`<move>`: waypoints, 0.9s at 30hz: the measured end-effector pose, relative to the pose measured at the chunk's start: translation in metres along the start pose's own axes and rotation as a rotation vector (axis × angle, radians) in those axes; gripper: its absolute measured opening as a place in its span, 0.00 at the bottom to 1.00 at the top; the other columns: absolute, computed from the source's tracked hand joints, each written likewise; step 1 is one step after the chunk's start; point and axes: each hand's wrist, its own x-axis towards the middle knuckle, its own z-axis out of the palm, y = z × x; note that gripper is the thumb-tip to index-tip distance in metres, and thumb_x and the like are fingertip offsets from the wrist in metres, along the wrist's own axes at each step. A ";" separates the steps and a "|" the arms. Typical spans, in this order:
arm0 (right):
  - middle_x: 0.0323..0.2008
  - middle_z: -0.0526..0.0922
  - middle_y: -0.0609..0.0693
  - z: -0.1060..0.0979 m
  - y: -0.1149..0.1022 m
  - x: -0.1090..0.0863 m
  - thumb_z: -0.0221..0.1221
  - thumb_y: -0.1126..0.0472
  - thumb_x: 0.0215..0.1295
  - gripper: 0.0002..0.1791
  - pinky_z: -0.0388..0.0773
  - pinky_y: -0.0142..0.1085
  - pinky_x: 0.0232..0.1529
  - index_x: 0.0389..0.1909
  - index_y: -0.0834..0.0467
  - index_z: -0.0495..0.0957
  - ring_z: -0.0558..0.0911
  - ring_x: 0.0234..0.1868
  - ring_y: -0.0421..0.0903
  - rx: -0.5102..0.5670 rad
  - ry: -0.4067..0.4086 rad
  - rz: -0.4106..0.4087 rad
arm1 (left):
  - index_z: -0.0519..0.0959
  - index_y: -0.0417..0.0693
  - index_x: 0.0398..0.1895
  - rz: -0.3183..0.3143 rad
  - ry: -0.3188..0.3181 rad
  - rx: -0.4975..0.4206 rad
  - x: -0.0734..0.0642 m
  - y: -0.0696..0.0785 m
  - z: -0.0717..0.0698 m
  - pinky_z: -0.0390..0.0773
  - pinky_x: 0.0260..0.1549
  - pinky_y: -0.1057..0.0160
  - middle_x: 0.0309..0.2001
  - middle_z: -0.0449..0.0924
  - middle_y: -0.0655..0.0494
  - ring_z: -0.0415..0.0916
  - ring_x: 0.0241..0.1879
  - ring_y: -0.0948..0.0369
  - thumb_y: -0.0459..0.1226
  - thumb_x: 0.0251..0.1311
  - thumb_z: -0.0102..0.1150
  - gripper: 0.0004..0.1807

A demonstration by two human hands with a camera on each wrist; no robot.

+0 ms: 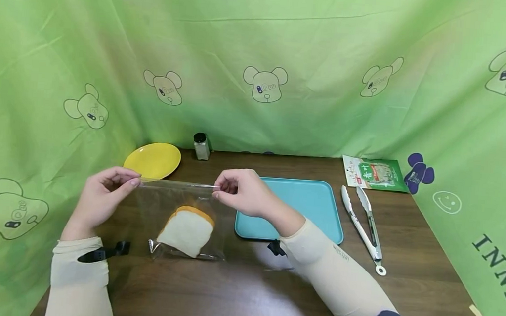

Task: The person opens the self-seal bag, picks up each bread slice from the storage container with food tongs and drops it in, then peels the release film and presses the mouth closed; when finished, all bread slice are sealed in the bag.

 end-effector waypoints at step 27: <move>0.34 0.86 0.47 -0.006 0.079 0.049 0.66 0.62 0.71 0.02 0.83 0.38 0.34 0.38 0.56 0.87 0.86 0.33 0.50 -0.017 0.034 0.229 | 0.80 0.28 0.57 -0.116 0.031 0.191 0.034 -0.026 0.031 0.74 0.32 0.71 0.41 0.84 0.30 0.76 0.32 0.61 0.25 0.70 0.62 0.14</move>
